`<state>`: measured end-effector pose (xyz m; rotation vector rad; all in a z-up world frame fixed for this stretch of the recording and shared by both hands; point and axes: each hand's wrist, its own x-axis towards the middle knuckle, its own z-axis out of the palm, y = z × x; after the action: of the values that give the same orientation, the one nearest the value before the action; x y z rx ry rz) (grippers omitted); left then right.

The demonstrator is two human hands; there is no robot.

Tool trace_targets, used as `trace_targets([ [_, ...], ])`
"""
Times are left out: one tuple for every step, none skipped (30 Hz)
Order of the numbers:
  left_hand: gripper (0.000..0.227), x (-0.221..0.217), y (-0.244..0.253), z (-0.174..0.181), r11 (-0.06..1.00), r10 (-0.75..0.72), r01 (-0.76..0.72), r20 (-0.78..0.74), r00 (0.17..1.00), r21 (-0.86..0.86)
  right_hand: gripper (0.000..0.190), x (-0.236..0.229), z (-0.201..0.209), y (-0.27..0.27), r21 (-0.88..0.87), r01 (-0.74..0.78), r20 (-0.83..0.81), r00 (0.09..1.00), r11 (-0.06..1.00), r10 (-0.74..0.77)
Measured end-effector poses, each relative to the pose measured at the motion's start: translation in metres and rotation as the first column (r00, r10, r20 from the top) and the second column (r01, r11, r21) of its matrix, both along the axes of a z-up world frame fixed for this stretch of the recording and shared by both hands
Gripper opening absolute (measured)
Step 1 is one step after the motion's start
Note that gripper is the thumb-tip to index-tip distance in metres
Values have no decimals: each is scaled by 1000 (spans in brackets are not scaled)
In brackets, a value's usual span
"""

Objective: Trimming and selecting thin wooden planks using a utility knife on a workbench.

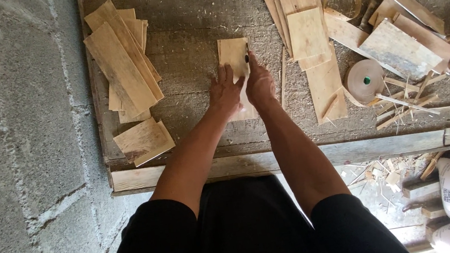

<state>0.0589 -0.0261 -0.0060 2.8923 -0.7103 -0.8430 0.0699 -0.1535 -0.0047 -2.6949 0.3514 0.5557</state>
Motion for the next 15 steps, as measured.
trace_targets([
  [113,0,1,4,1000,0,0,-1,1000,-1,71,0,-10,-2,-1,0,-1,1000,1000,0],
  [113,1,2,8,1000,-7,7,4,1000,4,68,0,-20,-6,14,-17,37,999,1000,17],
  [114,2,3,12,1000,-13,13,8,1000,9,65,0,-29,-9,29,-36,75,997,999,33],
  [114,2,2,13,1000,-14,14,6,1000,7,65,-2,-16,-5,26,-35,73,997,999,32],
  [115,1,1,14,1000,-19,19,3,1000,21,61,-3,-2,-2,62,-3,37,999,998,0],
  [116,2,0,16,999,-22,22,0,1000,37,59,-4,11,2,97,29,1,1000,995,-30],
  [116,2,0,14,999,-23,23,-1,1000,35,59,-4,5,0,96,30,0,1000,995,-30],
  [116,1,-1,11,999,-14,14,-3,1000,30,61,-5,-2,-2,100,-7,58,998,995,2],
  [116,1,-1,9,1000,-4,5,-6,1000,25,63,-7,-9,-4,101,-45,117,993,994,33],
  [116,1,-1,7,1000,-5,5,-6,1000,25,63,-8,-7,-5,101,-44,116,993,994,32],
  [116,1,-1,6,1000,8,-8,-8,1000,4,62,-9,-5,-5,139,-27,121,993,990,10],
  [115,0,-1,4,1000,21,-21,-12,1000,-17,61,-12,-4,-5,177,-10,122,992,984,-12],
  [115,-1,-1,4,1000,20,-21,-14,1000,-18,61,-16,-18,-9,176,-8,120,993,984,-13],
  [115,1,0,5,1000,22,-22,-12,1000,-21,60,-17,-31,-13,179,-38,196,981,983,2],
  [115,2,0,6,999,23,-23,-9,1000,-24,59,-18,-44,-18,180,-68,271,962,981,17],
])
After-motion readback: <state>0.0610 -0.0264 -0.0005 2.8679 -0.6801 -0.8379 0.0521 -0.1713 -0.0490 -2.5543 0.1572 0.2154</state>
